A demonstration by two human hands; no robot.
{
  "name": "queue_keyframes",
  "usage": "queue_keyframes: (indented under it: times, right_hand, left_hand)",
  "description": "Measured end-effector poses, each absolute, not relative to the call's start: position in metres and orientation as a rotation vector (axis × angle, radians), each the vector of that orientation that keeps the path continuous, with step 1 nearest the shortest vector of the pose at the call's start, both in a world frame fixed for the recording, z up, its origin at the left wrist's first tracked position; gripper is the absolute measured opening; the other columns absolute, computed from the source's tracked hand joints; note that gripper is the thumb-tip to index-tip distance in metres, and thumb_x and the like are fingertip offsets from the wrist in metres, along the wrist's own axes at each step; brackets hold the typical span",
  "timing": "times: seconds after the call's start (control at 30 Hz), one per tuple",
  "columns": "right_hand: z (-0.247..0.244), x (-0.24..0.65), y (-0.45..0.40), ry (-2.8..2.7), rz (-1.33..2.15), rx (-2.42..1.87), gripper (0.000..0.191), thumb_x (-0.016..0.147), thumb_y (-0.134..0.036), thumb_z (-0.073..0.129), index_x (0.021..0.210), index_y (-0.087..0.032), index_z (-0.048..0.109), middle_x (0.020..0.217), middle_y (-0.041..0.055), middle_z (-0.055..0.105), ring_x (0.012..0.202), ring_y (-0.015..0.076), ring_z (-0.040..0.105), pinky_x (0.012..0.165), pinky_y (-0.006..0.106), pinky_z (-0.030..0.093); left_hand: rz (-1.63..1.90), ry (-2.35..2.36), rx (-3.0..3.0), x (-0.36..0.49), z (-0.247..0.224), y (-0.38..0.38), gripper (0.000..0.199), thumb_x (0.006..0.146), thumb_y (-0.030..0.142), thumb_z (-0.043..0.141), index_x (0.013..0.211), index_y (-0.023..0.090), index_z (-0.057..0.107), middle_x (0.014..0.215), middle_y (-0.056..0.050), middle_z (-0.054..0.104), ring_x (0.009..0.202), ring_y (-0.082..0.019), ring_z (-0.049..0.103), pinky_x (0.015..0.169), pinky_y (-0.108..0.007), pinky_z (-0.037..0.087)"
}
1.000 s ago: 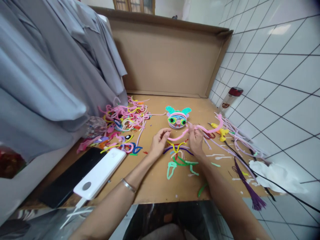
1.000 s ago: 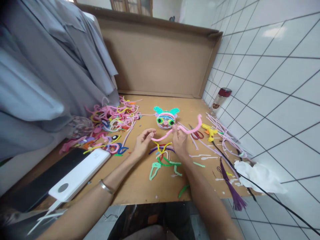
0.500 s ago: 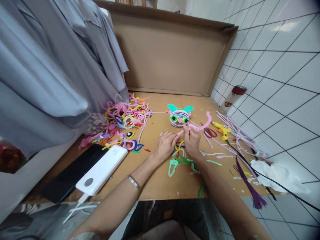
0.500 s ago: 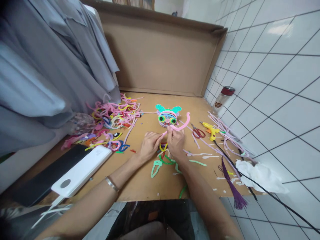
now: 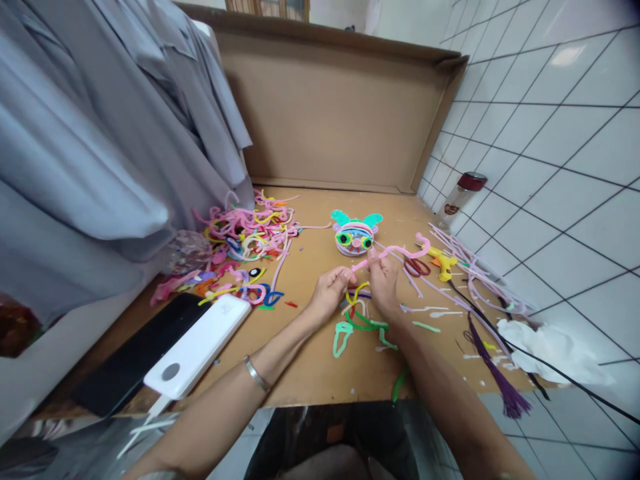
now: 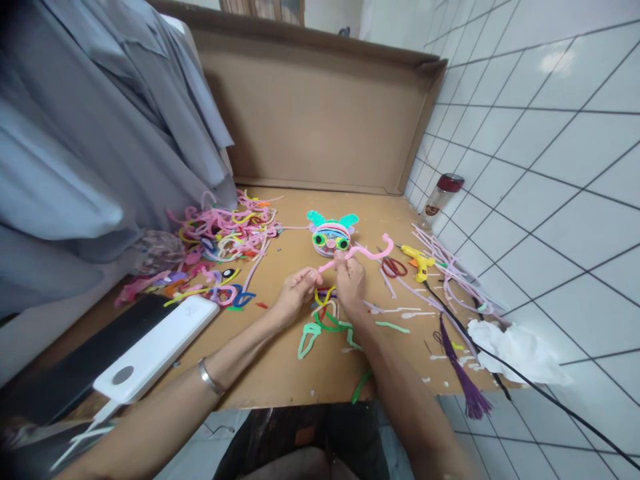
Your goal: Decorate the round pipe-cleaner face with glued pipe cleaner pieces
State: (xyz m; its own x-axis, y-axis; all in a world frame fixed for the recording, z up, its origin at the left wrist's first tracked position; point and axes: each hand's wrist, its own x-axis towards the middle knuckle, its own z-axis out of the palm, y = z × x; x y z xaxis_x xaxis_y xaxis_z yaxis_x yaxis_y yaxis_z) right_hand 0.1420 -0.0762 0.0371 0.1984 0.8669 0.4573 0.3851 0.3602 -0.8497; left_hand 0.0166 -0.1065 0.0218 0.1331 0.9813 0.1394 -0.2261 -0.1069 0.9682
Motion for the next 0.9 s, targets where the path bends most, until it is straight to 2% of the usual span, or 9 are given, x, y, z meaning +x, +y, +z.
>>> queue_keyframes:
  times: [0.1,0.3,0.47,0.53,0.63,0.7,0.77,0.9]
  right_hand:
    - [0.042,0.141,-0.082,-1.465,0.447,-1.133,0.048,0.089,-0.058,0.039,0.059,-0.021,0.046,0.056,-0.0028,0.044,0.058,0.0131,0.042,0.06,0.028,0.035]
    - [0.045,0.143,-0.083,-1.48,0.461,-1.113,0.048,0.091,-0.056,0.039,0.057,-0.022,0.042,0.054,-0.0033,0.041,0.055,0.0119,0.04,0.057,0.027,0.033]
    - [0.044,0.149,-0.077,-1.542,0.626,-1.138,0.054,0.086,-0.064,0.043,0.054,-0.022,0.039,0.052,-0.0046,0.035,0.052,0.0099,0.034,0.051,0.025,0.029]
    - [0.045,0.152,-0.077,-1.591,0.669,-1.129,0.054,0.085,-0.064,0.044,0.053,-0.022,0.036,0.052,-0.005,0.033,0.052,0.0095,0.032,0.05,0.025,0.027]
    - [0.046,0.152,-0.078,-1.665,0.649,-1.085,0.051,0.088,-0.059,0.044,0.054,-0.021,0.036,0.054,-0.0044,0.034,0.053,0.0098,0.033,0.052,0.025,0.028]
    - [0.046,0.149,-0.08,-1.726,0.617,-1.046,0.049,0.089,-0.055,0.044,0.054,-0.021,0.037,0.055,-0.0033,0.038,0.055,0.0106,0.037,0.054,0.026,0.03]
    - [0.045,0.147,-0.081,-1.77,0.605,-1.024,0.048,0.091,-0.052,0.044,0.054,-0.021,0.038,0.056,-0.0023,0.041,0.056,0.0115,0.039,0.056,0.027,0.031]
    - [0.045,0.148,-0.08,-1.731,0.601,-1.047,0.048,0.09,-0.054,0.045,0.055,-0.021,0.04,0.055,-0.0031,0.04,0.056,0.0114,0.037,0.054,0.026,0.03]
  left_hand:
    - [1.26,0.854,1.084,0.016,0.021,-0.105,0.052,0.07,0.069,0.061,0.073,0.017,0.056,0.045,0.011,0.025,0.041,-0.006,0.017,0.044,-0.022,0.012]
    - [1.133,0.827,1.264,0.016,0.019,-0.117,0.051,0.074,0.066,0.061,0.076,0.015,0.061,0.052,0.006,0.041,0.045,-0.006,0.031,0.046,-0.021,0.021]
    - [1.161,0.769,1.081,0.014,0.017,-0.119,0.052,0.072,0.066,0.063,0.075,0.014,0.06,0.042,0.011,0.027,0.038,-0.004,0.019,0.042,-0.021,0.016]
    - [1.161,0.783,1.019,0.011,0.019,-0.115,0.056,0.07,0.068,0.063,0.078,0.013,0.062,0.042,0.008,0.038,0.037,-0.005,0.026,0.042,-0.021,0.02]
    - [1.14,0.816,0.988,0.008,0.023,-0.111,0.067,0.069,0.077,0.056,0.086,0.012,0.064,0.057,-0.002,0.06,0.043,-0.009,0.047,0.044,-0.022,0.032]
    - [1.114,0.819,1.015,0.009,0.024,-0.111,0.068,0.07,0.078,0.054,0.085,0.012,0.063,0.062,-0.005,0.063,0.048,-0.012,0.054,0.047,-0.023,0.037]
    - [1.117,0.82,1.096,0.01,0.023,-0.112,0.06,0.071,0.073,0.058,0.08,0.014,0.062,0.057,-0.001,0.059,0.047,-0.01,0.051,0.047,-0.023,0.036]
    - [1.124,0.805,1.256,0.012,0.016,-0.116,0.049,0.077,0.064,0.06,0.077,0.015,0.06,0.044,0.009,0.036,0.039,-0.005,0.03,0.044,-0.02,0.026]
